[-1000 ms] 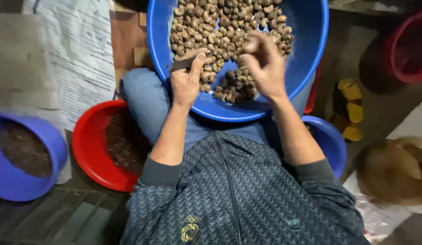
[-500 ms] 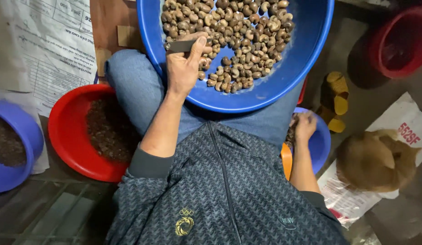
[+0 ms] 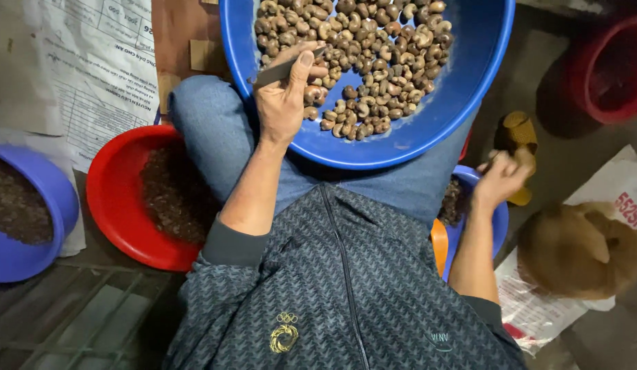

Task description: Processing nuts by scraping them with a small handheld blade and sorting them into different containers

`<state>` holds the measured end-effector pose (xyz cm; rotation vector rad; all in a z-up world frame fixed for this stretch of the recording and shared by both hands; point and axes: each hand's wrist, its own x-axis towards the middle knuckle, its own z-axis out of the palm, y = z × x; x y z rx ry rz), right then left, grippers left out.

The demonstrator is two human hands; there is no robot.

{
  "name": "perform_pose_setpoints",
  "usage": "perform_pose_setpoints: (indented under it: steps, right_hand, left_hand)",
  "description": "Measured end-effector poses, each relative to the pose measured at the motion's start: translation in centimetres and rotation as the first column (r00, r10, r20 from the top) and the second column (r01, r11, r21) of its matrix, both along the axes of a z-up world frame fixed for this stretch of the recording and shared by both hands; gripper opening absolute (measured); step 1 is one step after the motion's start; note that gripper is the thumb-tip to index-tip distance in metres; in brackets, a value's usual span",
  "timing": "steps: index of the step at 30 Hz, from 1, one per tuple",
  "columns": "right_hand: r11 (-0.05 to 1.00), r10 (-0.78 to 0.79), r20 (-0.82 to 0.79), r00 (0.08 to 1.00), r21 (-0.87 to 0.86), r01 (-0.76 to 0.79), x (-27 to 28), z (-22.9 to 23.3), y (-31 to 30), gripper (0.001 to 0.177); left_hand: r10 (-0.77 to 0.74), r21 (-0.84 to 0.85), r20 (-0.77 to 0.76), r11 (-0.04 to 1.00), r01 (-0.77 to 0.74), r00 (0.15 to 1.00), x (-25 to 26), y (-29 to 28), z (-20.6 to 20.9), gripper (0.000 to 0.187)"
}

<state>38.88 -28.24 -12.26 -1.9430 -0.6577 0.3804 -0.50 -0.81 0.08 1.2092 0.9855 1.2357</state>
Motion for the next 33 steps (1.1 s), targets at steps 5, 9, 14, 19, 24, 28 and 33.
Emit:
perform_pose_setpoints:
  steps: [5, 9, 14, 19, 24, 28, 33]
  right_hand:
    - [0.932, 0.305, 0.169, 0.937, 0.148, -0.33, -10.6, 16.1, 14.9, 0.023]
    - [0.573, 0.818, 0.121, 0.563, -0.069, -0.817, -17.2, 15.5, 21.5, 0.019]
    - [0.218, 0.928, 0.373, 0.022, -0.492, -0.843, -22.5, 8.5, 24.6, 0.041]
    - [0.198, 0.926, 0.363, -0.101, -0.698, -0.688, -23.7, 3.8, 24.7, 0.026]
    - [0.28, 0.949, 0.246, 0.198, -0.371, -0.885, -22.4, 8.0, 24.8, 0.053]
    - [0.411, 0.866, -0.199, 0.458, -0.236, -0.881, -21.5, 12.4, 25.5, 0.036]
    - [0.594, 0.742, -0.511, 0.434, 0.203, -0.778, -20.2, 12.4, 24.8, 0.035]
  left_hand:
    - [0.041, 0.0, 0.043, 0.999, -0.041, 0.998, 0.0, 0.0, 0.1, 0.021]
    - [0.061, -0.012, 0.089, 0.998, -0.06, 0.994, 0.0, 0.0, 0.2, 0.019]
    - [0.087, -0.097, 0.089, 0.992, -0.078, 0.992, -0.1, -0.1, 1.2, 0.019]
    - [0.062, -0.057, 0.12, 0.997, -0.056, 0.991, 0.2, -0.2, 0.0, 0.018]
    - [0.046, -0.026, -0.012, 0.999, -0.046, 0.999, 0.2, 0.0, 0.4, 0.019]
    - [0.001, 0.003, -0.016, 1.0, -0.001, 1.0, 0.2, 0.0, 0.8, 0.019]
    - [-0.143, -0.012, -0.08, 0.99, 0.142, 0.987, 0.4, -0.1, 1.1, 0.018]
